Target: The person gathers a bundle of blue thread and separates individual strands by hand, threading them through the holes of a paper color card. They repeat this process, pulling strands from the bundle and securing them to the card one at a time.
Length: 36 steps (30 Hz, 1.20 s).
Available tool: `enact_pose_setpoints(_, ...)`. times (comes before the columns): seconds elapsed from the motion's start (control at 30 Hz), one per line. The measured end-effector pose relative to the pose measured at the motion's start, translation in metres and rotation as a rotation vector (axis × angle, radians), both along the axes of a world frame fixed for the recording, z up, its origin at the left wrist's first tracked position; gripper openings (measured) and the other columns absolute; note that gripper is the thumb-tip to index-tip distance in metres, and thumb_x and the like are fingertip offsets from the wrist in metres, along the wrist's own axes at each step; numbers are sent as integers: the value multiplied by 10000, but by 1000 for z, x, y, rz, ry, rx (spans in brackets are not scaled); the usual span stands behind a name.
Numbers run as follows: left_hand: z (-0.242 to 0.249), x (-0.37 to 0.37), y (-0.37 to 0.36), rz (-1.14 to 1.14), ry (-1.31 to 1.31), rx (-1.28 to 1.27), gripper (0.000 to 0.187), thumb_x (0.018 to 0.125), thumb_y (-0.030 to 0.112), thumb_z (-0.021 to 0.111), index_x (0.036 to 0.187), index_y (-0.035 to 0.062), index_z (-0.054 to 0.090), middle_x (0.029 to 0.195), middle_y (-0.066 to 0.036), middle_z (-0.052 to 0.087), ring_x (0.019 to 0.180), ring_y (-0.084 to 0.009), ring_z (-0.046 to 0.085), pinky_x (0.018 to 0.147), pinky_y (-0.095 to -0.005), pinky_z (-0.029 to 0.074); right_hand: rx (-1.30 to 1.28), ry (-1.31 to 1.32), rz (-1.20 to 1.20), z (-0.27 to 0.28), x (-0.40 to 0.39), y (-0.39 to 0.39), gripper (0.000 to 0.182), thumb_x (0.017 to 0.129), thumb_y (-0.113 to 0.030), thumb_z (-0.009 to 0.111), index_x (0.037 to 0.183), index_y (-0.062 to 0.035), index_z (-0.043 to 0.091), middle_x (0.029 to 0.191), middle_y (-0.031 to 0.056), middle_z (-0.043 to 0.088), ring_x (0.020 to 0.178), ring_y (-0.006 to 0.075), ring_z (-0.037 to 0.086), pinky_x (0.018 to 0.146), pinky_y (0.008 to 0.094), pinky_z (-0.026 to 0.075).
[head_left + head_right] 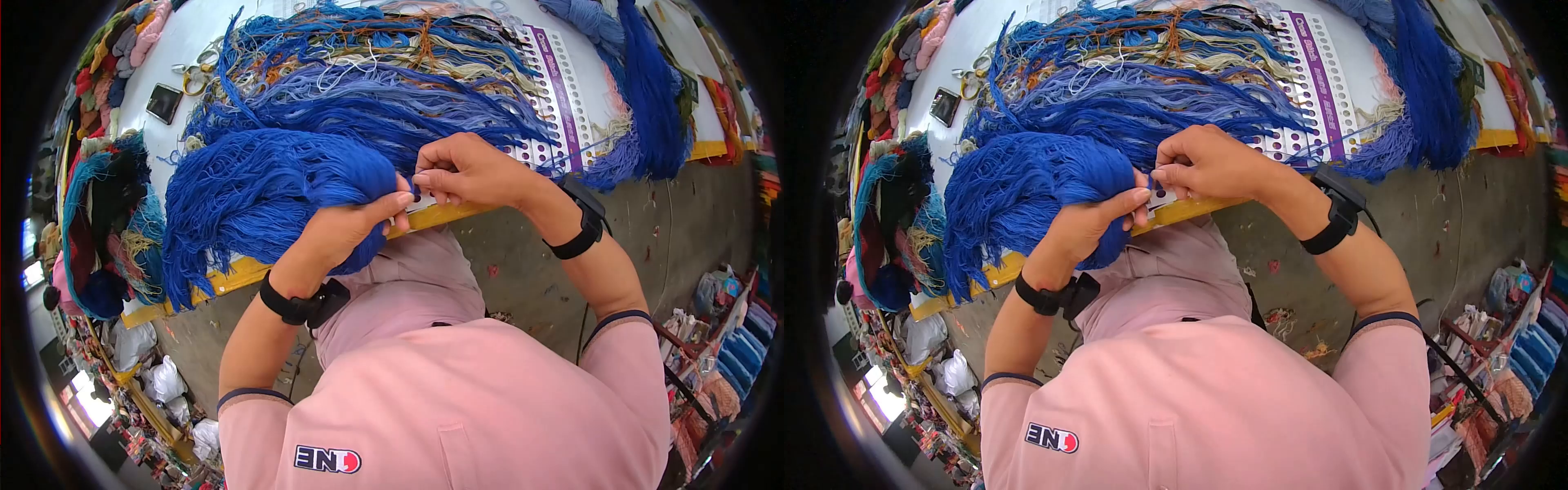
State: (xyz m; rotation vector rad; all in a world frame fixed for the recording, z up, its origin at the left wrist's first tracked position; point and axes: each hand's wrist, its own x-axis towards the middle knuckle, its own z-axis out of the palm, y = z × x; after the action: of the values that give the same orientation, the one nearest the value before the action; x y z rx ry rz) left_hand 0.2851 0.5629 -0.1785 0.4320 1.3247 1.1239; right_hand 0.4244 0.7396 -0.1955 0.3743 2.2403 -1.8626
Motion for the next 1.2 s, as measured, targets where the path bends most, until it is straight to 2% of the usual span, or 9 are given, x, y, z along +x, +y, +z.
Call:
enact_pose_setpoints(0.13,11,-21,-11,138,174,43,80,897,105,652,946,49,624,704,3,556,615,-83,504,559,-244,421,159,-11,29,-3,-1,-5,143,885,-132,620,858,3,659,672,63,687,591,139,679,579,278,516)
enact_pose_setpoints(0.3,45,-183,-106,679,-200,107,111,941,63,588,967,-42,561,785,-59,521,626,-93,473,531,-206,425,230,-24,64,0,-4,-6,134,852,-111,595,831,2,664,678,74,702,612,155,703,613,283,523)
enact_pose_setpoints(0.37,47,-261,-157,786,-110,160,135,943,57,587,999,-66,577,816,-95,586,647,-118,514,584,-203,449,216,-43,59,1,-4,-6,133,845,-105,587,820,2,661,674,70,701,610,154,703,626,281,527)
enact_pose_setpoints(0.43,57,-264,-159,981,536,-45,135,939,68,602,1000,-52,606,846,-112,641,635,-105,530,583,-203,449,198,-24,65,-2,-3,-8,113,855,-87,597,841,14,645,675,75,689,586,147,686,573,273,516)
enact_pose_setpoints(0.53,94,-185,-115,777,585,-25,128,929,77,622,985,-37,629,868,-109,675,611,-82,530,573,-201,439,251,-10,51,6,-3,-8,108,846,-99,601,833,-5,655,651,80,678,620,179,686,590,302,511)
enact_pose_setpoints(0.6,75,-151,-97,418,135,199,204,954,147,593,1022,-42,631,895,-115,696,594,-59,510,554,-193,421,247,22,-19,13,-3,-15,111,841,-115,609,820,-19,661,638,87,670,645,206,685,612,329,507)
enact_pose_setpoints(0.77,18,-29,-16,404,-447,203,401,998,212,503,1268,-83,526,1287,-203,574,1174,-285,585,1022,-402,460,439,176,-166,2,-6,-29,135,896,-119,629,867,13,632,673,56,650,600,99,612,557,252,478)
enact_pose_setpoints(0.97,-9,-19,-10,386,-550,181,445,999,222,500,1333,-70,469,1291,-181,567,1119,-258,608,964,-378,506,-458,-31,-354,8,-28,-54,141,911,-122,633,980,0,623,709,36,635,544,66,535,494,204,402)
enact_pose_setpoints(1.2,0,-19,-13,472,-453,121,407,961,163,567,1295,-64,514,1190,-173,614,1014,-229,652,871,-347,549,-599,23,-452,-1,-25,-61,140,923,-177,658,909,-49,601,746,4,612,600,35,480,511,177,361)
